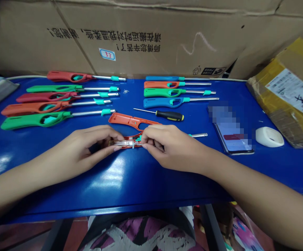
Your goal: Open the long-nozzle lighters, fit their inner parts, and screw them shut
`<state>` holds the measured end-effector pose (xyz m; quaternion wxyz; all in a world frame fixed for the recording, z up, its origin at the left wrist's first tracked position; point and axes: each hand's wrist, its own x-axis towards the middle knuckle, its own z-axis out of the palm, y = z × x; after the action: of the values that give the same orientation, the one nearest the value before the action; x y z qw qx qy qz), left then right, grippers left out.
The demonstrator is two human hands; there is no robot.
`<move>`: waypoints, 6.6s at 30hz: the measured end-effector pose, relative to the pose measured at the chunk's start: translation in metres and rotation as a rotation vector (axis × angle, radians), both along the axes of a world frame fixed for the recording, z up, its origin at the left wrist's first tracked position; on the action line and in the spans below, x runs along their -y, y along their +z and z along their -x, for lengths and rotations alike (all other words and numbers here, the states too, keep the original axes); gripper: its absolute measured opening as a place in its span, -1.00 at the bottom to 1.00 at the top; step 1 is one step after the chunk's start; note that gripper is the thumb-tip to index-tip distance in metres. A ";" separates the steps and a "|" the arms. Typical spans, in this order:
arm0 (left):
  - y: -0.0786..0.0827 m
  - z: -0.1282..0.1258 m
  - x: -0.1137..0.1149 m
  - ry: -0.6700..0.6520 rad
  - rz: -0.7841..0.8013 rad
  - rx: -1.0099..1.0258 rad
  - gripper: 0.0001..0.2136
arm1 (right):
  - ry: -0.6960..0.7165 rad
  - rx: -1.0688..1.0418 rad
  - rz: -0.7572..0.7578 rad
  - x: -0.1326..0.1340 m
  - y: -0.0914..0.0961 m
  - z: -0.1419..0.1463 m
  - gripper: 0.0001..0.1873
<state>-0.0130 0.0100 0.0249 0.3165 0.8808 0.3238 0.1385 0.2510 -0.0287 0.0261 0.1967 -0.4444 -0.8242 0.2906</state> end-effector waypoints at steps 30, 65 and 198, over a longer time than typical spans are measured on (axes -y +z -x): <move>-0.001 0.001 0.000 0.022 -0.034 0.016 -0.79 | -0.007 -0.052 -0.071 -0.001 -0.003 0.000 -0.92; 0.004 0.000 0.004 0.053 -0.139 0.208 -0.82 | -0.036 -0.192 -0.214 -0.003 -0.004 0.003 -0.89; 0.012 0.006 -0.005 0.030 0.056 0.065 -0.80 | -0.056 0.025 -0.235 0.001 -0.008 0.004 -0.77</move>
<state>-0.0190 0.0146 0.0371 0.3493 0.8618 0.3302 0.1624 0.2475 -0.0293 0.0186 0.2453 -0.4446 -0.8423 0.1809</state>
